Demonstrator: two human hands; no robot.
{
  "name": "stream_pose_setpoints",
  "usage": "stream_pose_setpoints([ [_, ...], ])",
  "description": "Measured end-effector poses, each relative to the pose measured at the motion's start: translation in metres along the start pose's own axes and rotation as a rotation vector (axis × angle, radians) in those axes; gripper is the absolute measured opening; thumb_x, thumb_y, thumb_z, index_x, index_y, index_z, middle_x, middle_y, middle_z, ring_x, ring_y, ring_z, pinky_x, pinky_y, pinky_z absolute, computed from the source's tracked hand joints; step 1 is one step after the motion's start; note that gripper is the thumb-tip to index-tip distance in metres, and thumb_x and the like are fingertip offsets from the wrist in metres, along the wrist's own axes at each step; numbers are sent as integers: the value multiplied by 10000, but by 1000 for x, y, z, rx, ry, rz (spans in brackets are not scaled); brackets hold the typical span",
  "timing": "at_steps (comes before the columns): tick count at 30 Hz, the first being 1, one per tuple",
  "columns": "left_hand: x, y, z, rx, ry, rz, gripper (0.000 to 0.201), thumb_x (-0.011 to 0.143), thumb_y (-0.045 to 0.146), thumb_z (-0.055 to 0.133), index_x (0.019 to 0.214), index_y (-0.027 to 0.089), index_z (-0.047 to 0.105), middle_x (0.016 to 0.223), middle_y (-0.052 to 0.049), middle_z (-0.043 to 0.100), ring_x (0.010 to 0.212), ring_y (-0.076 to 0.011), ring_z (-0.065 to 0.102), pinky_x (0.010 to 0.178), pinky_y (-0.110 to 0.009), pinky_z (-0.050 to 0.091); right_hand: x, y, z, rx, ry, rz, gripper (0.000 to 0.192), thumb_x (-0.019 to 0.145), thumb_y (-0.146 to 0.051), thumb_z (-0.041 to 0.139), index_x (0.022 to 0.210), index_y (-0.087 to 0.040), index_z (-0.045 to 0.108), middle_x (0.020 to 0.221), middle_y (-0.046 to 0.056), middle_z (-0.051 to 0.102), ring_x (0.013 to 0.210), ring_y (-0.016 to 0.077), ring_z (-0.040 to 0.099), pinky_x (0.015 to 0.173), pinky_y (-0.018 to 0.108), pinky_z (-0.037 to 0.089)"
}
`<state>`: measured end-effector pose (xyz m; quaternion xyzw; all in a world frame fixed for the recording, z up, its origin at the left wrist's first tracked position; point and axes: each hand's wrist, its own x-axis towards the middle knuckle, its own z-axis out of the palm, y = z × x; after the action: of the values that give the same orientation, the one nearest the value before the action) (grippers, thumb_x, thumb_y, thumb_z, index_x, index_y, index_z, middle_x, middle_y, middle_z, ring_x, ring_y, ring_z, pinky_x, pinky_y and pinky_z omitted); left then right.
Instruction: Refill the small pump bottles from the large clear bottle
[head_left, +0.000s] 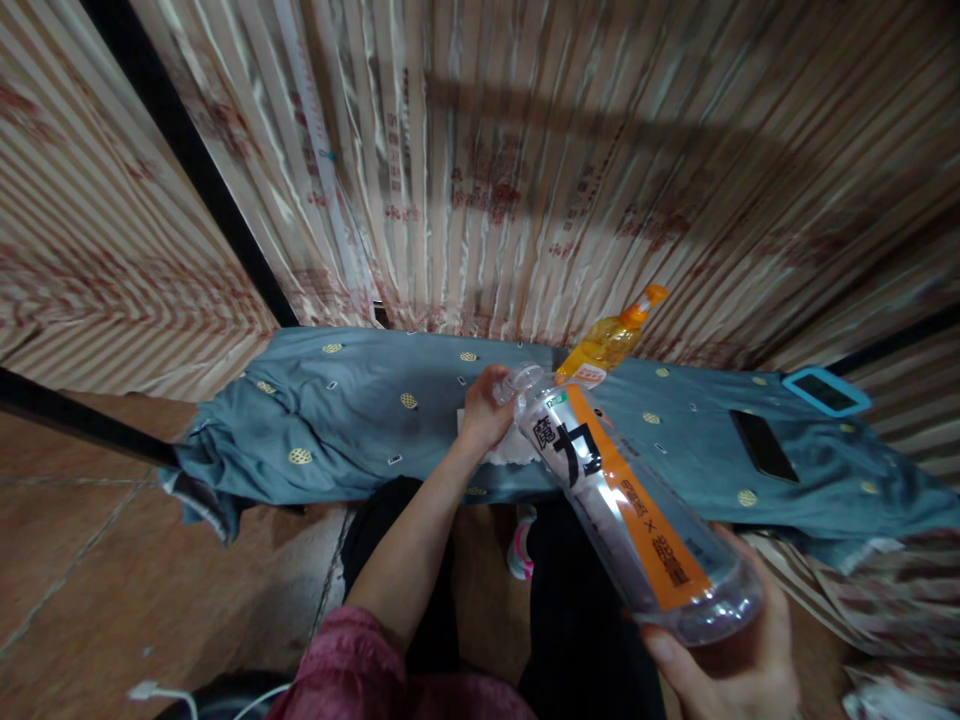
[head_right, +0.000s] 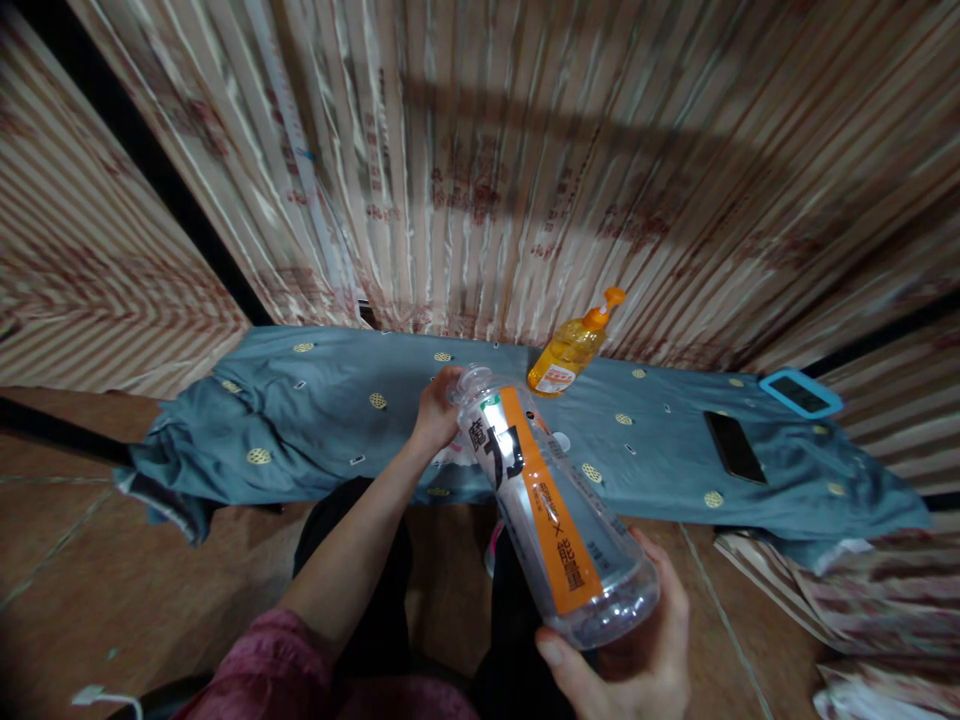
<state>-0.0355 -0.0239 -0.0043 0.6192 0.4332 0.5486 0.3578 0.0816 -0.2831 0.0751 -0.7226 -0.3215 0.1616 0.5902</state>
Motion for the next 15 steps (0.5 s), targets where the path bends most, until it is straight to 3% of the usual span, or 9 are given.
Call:
stream_pose_setpoints([
  [11,0,2,-1,12,8,-5,222,779,325,804,887,213,644,897,-34,744,864,-218,703,809,-329,544,3,9,-3,76,-37,-19,1184,473,-555,945,1505,-222,469,1475,151,508,1281,363,521,907,423,530],
  [15,0,1,-1,-8,4,-4,239,777,336,808,893,209,640,905,-40,741,883,-223,704,811,-326,541,3,10,-5,99,-49,19,1239,446,-551,958,1530,-237,444,1479,151,513,1262,362,538,824,384,548],
])
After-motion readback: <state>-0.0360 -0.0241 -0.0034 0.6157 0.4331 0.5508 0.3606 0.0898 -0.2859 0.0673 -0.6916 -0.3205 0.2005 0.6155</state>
